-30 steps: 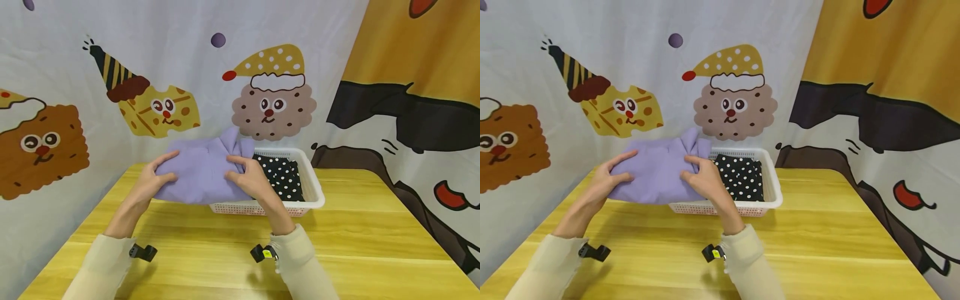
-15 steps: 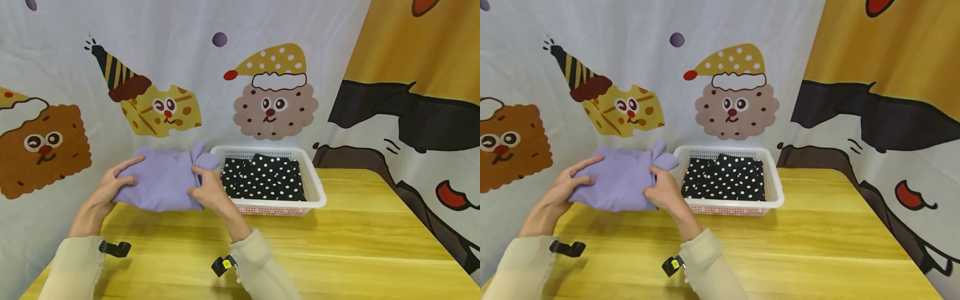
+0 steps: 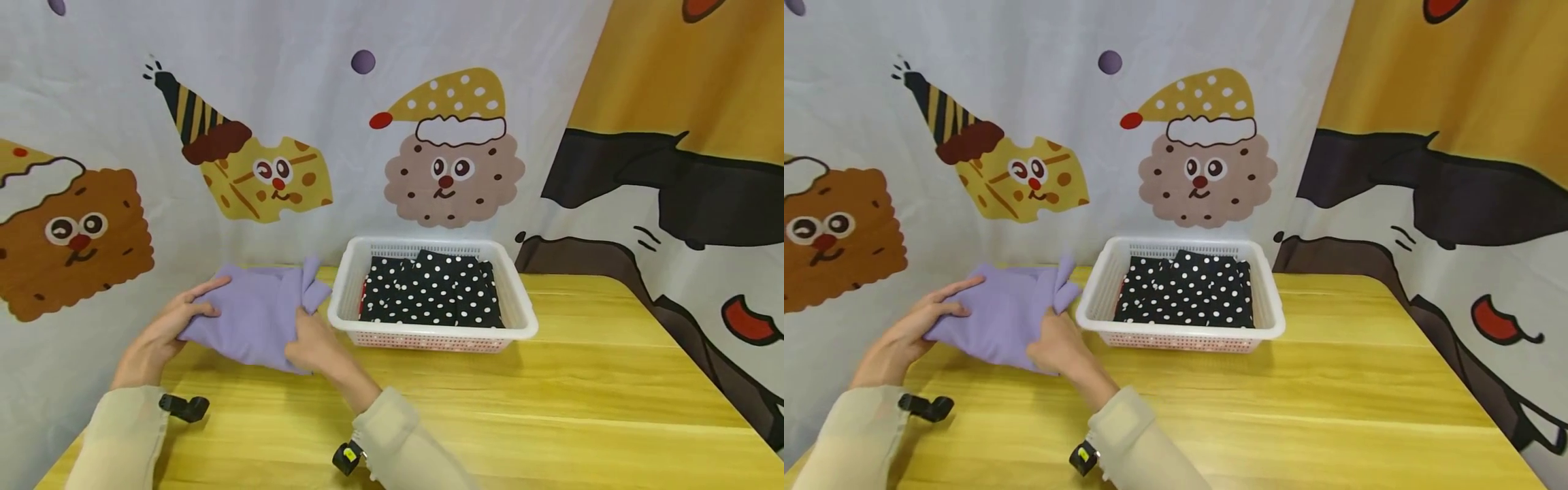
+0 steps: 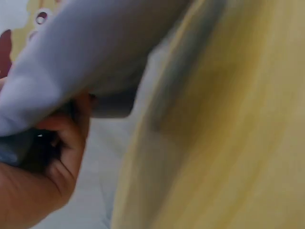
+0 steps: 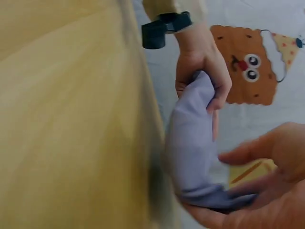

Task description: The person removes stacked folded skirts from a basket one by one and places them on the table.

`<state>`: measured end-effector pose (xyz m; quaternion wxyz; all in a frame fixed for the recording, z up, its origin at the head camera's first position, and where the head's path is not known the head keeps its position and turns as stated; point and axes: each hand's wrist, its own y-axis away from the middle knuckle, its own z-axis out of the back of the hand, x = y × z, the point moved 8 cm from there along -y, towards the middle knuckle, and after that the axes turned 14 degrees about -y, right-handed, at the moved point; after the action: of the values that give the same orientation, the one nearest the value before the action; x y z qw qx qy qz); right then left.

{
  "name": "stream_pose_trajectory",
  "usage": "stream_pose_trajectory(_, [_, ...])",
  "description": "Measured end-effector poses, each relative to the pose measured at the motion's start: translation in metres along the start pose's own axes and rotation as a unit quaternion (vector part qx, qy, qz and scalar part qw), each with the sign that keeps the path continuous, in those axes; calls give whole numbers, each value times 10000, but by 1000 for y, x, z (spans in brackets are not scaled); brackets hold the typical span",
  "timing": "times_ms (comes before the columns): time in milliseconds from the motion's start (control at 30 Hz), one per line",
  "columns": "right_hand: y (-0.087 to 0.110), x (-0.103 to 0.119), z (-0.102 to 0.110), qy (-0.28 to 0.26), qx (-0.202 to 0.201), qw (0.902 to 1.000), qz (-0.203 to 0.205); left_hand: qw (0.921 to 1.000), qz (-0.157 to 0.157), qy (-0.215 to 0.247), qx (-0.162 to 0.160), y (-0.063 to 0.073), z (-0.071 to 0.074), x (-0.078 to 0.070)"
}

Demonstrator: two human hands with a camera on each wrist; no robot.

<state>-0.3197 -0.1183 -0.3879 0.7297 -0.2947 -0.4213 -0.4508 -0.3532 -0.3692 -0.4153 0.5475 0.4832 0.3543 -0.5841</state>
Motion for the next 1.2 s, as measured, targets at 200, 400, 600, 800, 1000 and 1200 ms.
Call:
stream_pose_trajectory(200, [7, -25, -8, 382, 403, 9968, -570, 9926, 679, -1003, 90, -7, -8, 25])
stream_pose_trajectory(400, [12, -30, -9, -350, 632, 9927, -968, 9868, 790, -1410, -102, -7, -10, 25])
stream_pose_trajectory(600, [6, -30, -6, 752, 419, 9932, -788, 9790, 1088, -1627, -561, -7, -4, 27])
stream_pose_trajectory(800, [1, -37, 3, -94, -151, 9959, -890, 9789, 911, -1470, -1091, -11, 0, 18])
stream_pose_trajectory(1000, [-2, -39, 0, -308, 82, 9939, -1053, 9705, 1217, -1451, -1490, -8, 5, 20])
stream_pose_trajectory(1200, [-2, -36, 1, 10, 76, 9946, -1040, 9578, 1624, -1813, -1527, -5, 8, 23])
